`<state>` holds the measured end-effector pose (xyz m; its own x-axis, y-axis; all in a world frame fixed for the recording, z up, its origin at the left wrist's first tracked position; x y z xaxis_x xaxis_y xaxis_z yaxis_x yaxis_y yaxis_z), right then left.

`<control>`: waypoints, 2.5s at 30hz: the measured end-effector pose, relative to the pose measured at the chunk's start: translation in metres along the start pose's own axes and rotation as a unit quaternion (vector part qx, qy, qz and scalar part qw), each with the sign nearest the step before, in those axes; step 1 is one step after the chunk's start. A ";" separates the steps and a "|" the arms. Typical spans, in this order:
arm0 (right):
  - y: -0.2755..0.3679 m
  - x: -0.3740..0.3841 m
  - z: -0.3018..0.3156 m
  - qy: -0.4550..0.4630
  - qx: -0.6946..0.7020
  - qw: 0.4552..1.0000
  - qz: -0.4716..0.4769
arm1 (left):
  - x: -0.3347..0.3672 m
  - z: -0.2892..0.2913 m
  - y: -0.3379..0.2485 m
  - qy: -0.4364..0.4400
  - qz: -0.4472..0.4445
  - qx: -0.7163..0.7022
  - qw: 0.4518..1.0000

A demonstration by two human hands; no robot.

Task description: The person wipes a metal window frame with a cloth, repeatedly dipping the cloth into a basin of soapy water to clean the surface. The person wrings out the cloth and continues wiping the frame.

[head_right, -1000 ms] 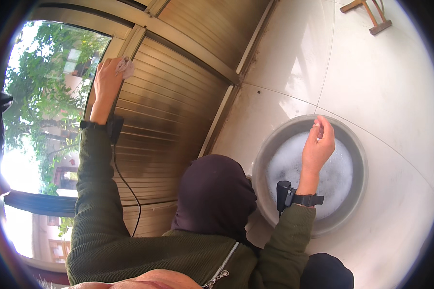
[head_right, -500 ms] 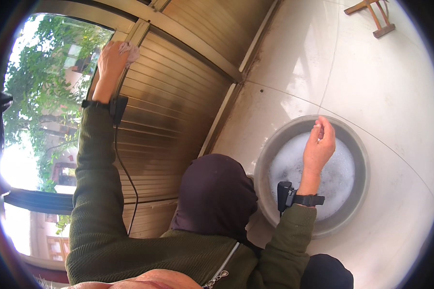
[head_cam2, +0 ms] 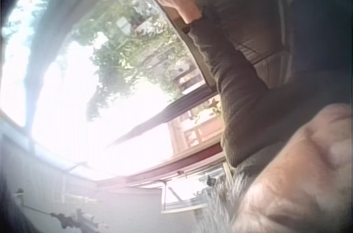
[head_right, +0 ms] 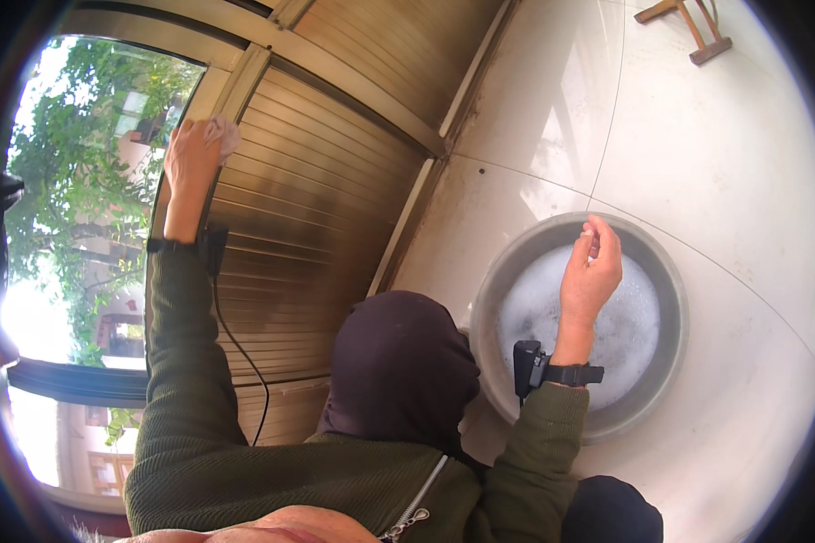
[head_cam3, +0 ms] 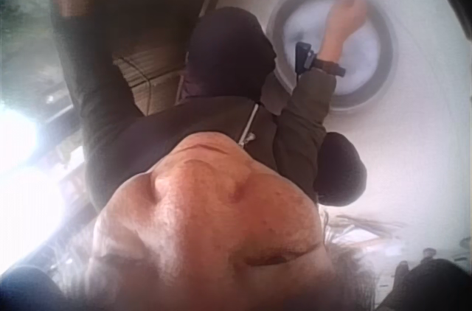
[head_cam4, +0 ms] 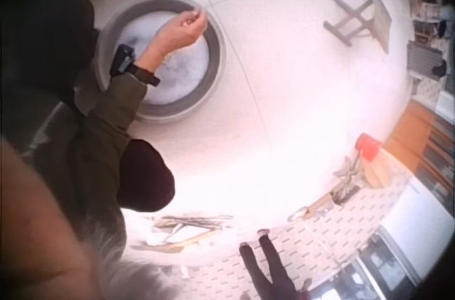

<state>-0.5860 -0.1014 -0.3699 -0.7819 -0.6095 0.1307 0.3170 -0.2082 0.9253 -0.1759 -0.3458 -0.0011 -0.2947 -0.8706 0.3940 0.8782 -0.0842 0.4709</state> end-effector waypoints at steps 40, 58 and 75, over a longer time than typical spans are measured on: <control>0.010 0.002 0.008 -0.005 0.001 1.000 0.002 | 0.062 -0.022 -0.031 -0.016 -0.031 0.014 0.999; 0.004 0.000 0.002 0.008 -0.015 1.000 -0.007 | 0.112 -0.037 -0.076 -0.112 -0.112 0.111 0.981; -0.002 0.001 -0.007 0.028 -0.008 0.999 -0.019 | -0.080 0.029 0.015 -0.049 -0.047 0.090 0.994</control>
<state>-0.5836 -0.1072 -0.3746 -0.7627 -0.6425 0.0745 0.2961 -0.2444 0.9234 -0.1501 -0.2633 -0.0026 -0.4155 -0.8109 0.4121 0.7658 -0.0675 0.6395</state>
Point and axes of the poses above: each hand's wrist, its own x-axis towards the middle knuckle, its own z-axis out of the back of the hand, y = z × x, the point moved 6 cm from there along x, towards the middle knuckle, and after that the axes turned 10 degrees about -x, right-handed, at the moved point
